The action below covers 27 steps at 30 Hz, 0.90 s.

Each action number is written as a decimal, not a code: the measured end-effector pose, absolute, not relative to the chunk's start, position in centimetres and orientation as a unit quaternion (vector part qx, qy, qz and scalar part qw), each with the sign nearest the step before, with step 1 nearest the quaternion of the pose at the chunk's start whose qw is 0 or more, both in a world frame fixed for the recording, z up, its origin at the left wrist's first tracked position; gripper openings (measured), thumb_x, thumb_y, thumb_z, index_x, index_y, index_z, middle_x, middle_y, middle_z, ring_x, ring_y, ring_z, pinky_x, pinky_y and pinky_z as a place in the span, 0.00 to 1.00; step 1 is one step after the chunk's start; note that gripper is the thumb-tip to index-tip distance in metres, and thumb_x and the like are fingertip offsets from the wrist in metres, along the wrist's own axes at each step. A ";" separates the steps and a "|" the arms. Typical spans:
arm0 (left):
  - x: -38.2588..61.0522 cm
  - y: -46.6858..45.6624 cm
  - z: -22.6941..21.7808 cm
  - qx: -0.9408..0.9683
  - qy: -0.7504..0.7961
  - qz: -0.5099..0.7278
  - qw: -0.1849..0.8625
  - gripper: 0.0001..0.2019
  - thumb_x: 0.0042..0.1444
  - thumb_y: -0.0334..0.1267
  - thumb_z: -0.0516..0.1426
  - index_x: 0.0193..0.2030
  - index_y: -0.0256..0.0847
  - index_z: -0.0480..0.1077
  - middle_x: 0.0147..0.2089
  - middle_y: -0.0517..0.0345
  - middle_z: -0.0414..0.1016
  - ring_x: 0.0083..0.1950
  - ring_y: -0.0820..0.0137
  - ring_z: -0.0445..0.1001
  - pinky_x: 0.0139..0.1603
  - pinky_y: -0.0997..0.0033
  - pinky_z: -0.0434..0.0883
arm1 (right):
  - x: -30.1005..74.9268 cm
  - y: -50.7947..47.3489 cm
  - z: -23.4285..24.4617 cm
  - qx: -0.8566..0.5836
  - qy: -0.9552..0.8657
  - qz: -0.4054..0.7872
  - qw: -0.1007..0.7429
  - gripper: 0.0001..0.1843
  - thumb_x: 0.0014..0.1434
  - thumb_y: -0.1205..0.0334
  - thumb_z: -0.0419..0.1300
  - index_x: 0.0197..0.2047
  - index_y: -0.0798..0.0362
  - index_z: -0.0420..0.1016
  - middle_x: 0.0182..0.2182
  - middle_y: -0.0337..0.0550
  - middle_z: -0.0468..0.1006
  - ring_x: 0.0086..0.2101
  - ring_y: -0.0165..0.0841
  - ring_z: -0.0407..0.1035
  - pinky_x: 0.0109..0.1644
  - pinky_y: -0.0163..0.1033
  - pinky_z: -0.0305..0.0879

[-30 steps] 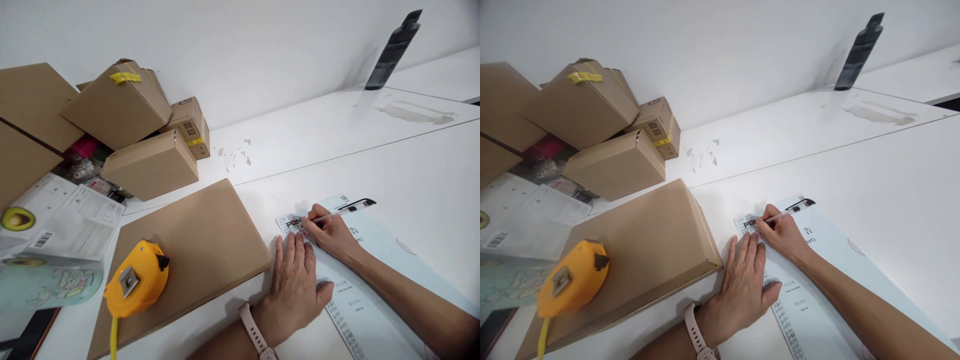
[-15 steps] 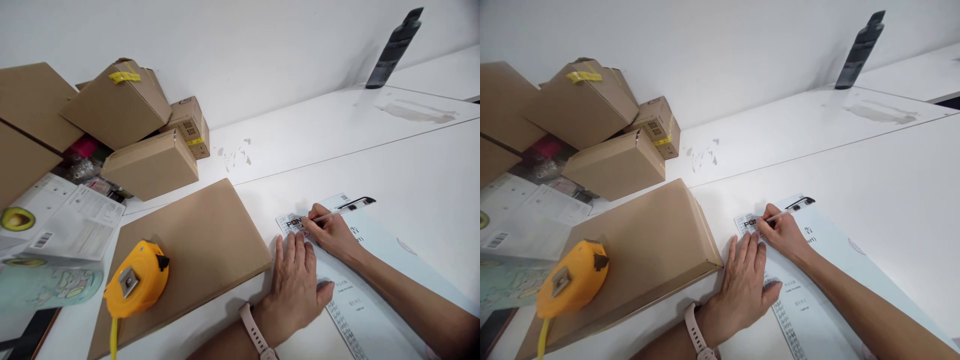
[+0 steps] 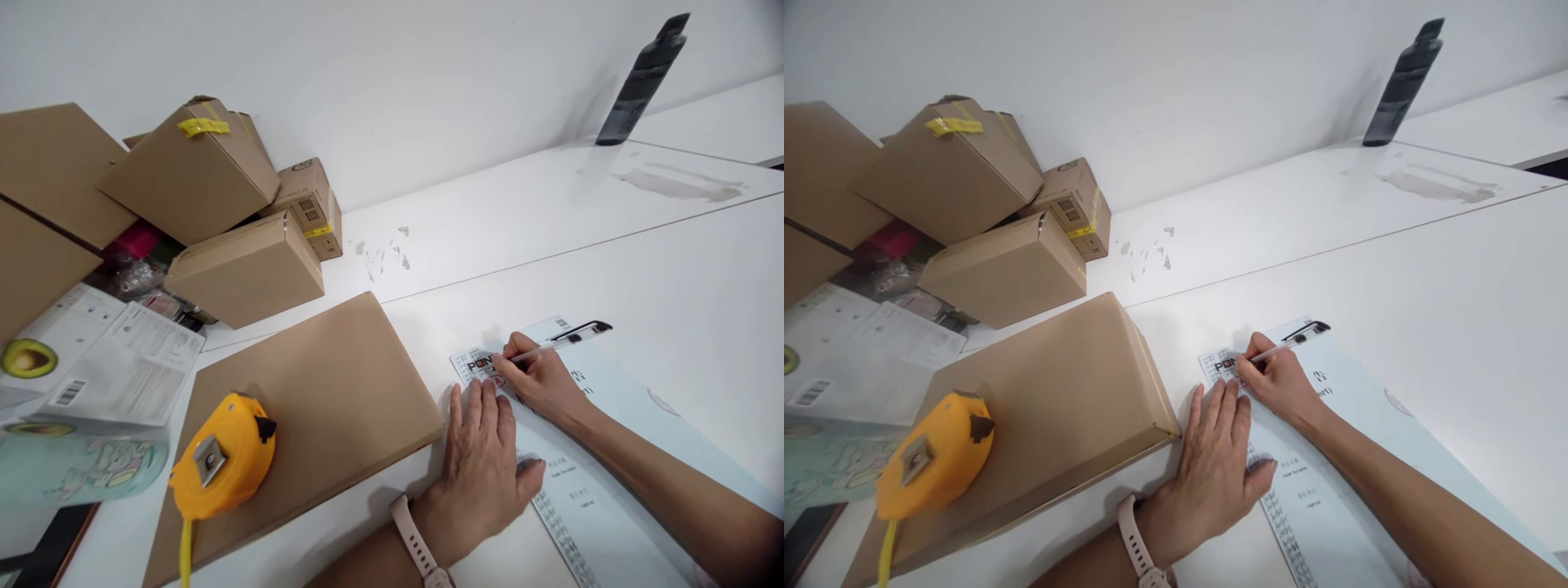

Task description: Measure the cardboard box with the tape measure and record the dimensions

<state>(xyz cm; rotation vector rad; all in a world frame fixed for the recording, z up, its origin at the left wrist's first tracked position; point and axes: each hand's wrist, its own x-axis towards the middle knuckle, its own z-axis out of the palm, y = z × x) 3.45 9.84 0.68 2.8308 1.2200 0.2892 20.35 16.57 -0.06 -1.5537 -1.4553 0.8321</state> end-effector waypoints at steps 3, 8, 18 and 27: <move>3.4 9.9 0.7 0.914 0.393 0.095 0.022 0.35 0.71 0.55 0.43 0.69 0.24 0.60 0.74 0.32 0.59 0.77 0.49 0.54 0.74 0.42 0.58 | 20.4 16.5 0.2 -0.618 -0.580 0.328 0.418 0.15 0.58 0.55 0.61 0.25 0.47 0.59 0.17 0.32 0.62 0.20 0.28 0.54 0.24 0.37 0.52; 3.4 9.9 0.5 0.914 0.393 0.096 0.023 0.35 0.72 0.55 0.43 0.69 0.24 0.60 0.74 0.32 0.59 0.77 0.49 0.54 0.74 0.41 0.57 | 20.5 16.5 0.3 -0.619 -0.577 0.325 0.421 0.15 0.58 0.55 0.61 0.25 0.47 0.59 0.17 0.32 0.62 0.20 0.28 0.54 0.24 0.37 0.53; 3.5 9.9 0.7 0.914 0.393 0.093 0.029 0.35 0.72 0.56 0.43 0.69 0.24 0.60 0.74 0.32 0.59 0.77 0.49 0.54 0.75 0.41 0.57 | 20.6 16.6 0.1 -0.626 -0.577 0.323 0.414 0.15 0.58 0.55 0.60 0.25 0.47 0.59 0.17 0.31 0.61 0.20 0.28 0.53 0.24 0.37 0.51; 3.4 9.9 0.8 0.915 0.392 0.093 0.032 0.34 0.72 0.55 0.43 0.69 0.24 0.60 0.74 0.32 0.59 0.77 0.49 0.54 0.75 0.41 0.56 | 20.7 16.6 -0.2 -0.620 -0.584 0.323 0.413 0.16 0.59 0.54 0.61 0.25 0.47 0.58 0.18 0.31 0.60 0.20 0.28 0.52 0.24 0.37 0.51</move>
